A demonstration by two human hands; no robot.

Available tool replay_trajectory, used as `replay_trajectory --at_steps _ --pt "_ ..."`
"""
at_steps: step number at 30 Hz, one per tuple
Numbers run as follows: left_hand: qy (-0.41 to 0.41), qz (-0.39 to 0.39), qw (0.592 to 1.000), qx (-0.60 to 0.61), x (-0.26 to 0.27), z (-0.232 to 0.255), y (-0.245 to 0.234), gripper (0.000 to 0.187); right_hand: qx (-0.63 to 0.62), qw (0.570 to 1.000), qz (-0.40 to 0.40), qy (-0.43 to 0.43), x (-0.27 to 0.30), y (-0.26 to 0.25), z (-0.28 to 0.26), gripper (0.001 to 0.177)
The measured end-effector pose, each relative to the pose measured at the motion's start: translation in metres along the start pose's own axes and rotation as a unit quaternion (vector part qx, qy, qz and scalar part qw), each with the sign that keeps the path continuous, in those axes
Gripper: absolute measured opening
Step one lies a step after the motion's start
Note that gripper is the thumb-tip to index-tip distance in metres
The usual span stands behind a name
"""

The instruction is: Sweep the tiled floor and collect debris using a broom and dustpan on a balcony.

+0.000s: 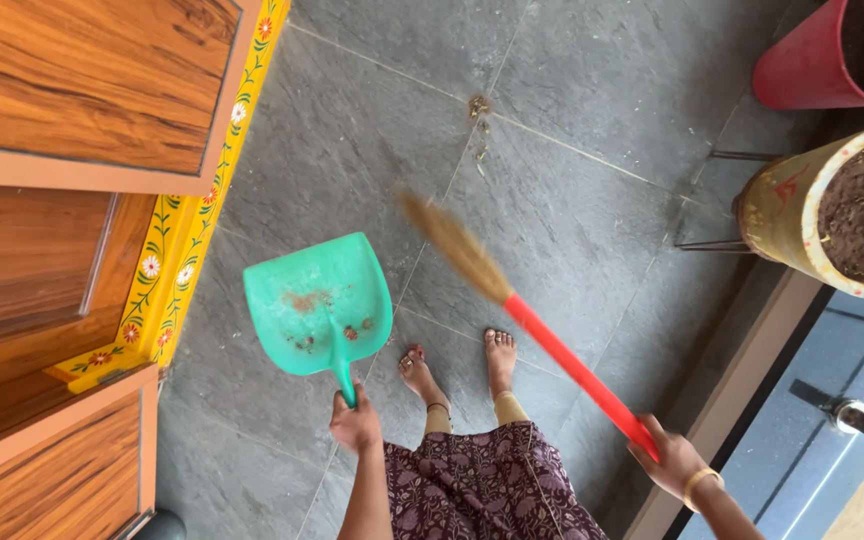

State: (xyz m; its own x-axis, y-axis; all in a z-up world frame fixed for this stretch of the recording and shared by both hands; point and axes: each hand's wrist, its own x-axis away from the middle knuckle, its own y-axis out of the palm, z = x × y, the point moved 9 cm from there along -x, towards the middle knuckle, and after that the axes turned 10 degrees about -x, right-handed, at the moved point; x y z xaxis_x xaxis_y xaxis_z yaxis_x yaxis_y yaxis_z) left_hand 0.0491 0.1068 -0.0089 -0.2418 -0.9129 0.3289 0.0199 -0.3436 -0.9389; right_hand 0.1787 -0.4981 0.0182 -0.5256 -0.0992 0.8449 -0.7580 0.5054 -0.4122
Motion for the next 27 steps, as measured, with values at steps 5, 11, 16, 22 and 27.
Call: replay_trajectory --at_steps 5,11,16,22,27 --pt "-0.022 -0.010 1.000 -0.011 0.005 -0.001 -0.003 0.042 0.161 0.970 -0.178 0.021 0.037 -0.002 -0.013 0.046" --pt "-0.028 0.046 0.998 0.020 0.019 0.013 -0.040 0.043 0.225 0.943 -0.234 0.073 0.028 0.007 -0.004 0.036" --pt "-0.025 0.049 0.998 -0.003 0.007 0.002 -0.033 0.045 0.235 0.957 -0.151 0.083 -0.005 -0.019 0.023 0.036" --pt "-0.041 0.050 0.998 -0.006 0.010 0.014 -0.043 0.039 0.224 0.971 -0.060 0.067 -0.063 -0.065 0.000 0.043" --pt "0.048 0.086 0.995 0.007 0.011 0.028 -0.030 0.036 0.194 0.979 -0.002 0.059 -0.100 -0.099 -0.031 0.045"
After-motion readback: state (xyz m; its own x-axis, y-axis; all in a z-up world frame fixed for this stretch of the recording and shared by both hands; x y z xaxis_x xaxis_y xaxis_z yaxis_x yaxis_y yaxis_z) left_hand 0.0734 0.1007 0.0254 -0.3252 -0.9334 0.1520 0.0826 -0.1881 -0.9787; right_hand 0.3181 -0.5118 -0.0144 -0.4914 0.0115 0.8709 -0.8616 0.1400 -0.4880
